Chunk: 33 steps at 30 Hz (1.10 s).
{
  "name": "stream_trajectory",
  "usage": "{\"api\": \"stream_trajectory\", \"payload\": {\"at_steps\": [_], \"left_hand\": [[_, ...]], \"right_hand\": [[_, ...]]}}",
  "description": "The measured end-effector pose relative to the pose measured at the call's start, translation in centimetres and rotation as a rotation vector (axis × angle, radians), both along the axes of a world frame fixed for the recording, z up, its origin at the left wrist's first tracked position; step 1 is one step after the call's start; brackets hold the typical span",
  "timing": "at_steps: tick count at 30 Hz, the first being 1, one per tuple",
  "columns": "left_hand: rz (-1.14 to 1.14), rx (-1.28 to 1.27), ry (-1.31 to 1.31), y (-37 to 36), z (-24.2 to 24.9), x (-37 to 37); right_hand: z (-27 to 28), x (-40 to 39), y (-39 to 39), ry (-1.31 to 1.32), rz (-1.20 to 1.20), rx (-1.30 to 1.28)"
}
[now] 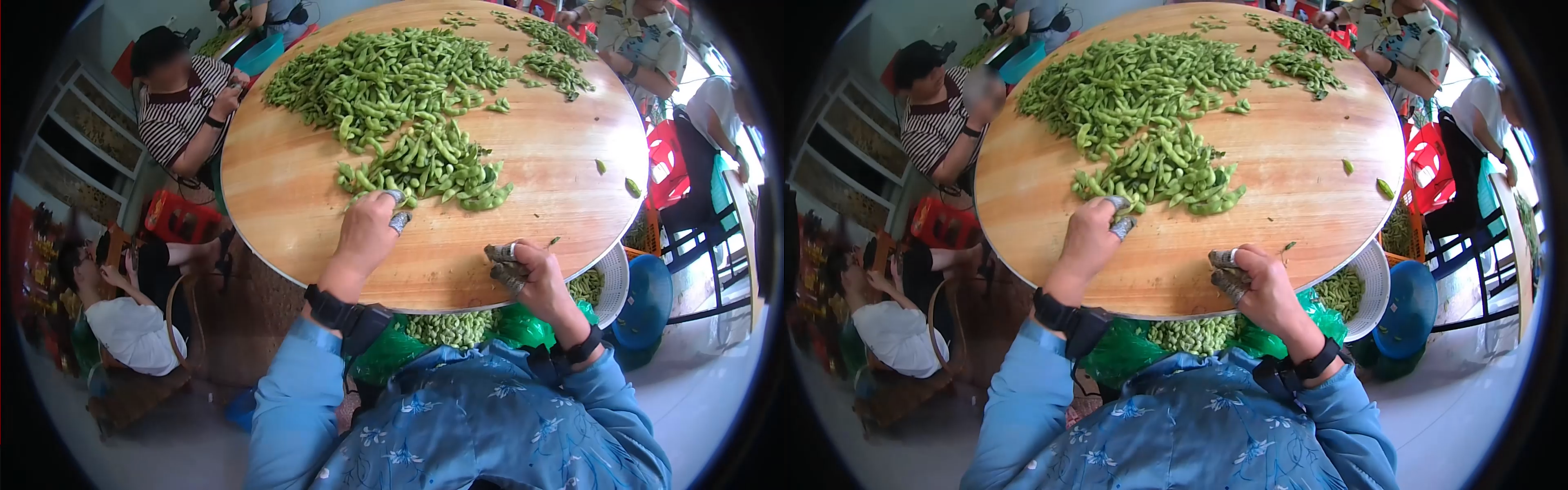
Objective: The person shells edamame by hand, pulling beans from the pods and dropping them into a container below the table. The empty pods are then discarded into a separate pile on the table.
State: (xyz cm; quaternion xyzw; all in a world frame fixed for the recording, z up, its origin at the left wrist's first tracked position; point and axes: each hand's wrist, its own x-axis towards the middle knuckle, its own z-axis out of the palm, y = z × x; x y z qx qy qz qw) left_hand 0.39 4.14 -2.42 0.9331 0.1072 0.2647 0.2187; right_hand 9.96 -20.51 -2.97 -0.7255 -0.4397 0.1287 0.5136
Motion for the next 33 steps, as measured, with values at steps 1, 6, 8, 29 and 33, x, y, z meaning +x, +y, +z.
{"api": "stream_trajectory", "payload": {"at_steps": [1,6,8,29,33], "left_hand": [[-0.003,0.121,0.063,0.3,-0.4,0.6],[0.049,0.281,0.185,0.1,-0.5,2.0],[0.066,0.098,0.178,-0.2,-0.3,1.7],[-0.286,-0.982,-0.301,-9.3,-1.4,-1.8],[-0.233,-0.875,-0.279,-8.9,-1.8,-2.0]], "right_hand": [[0.0,-0.1,0.0,0.007,-0.011,-0.010],[0.5,-0.3,0.0,0.045,-0.015,-0.050],[0.9,-0.5,-0.1,0.075,0.004,-0.054],[0.3,-2.1,2.0,0.504,0.166,0.103],[0.7,-1.7,1.8,0.214,0.080,0.079]]}}
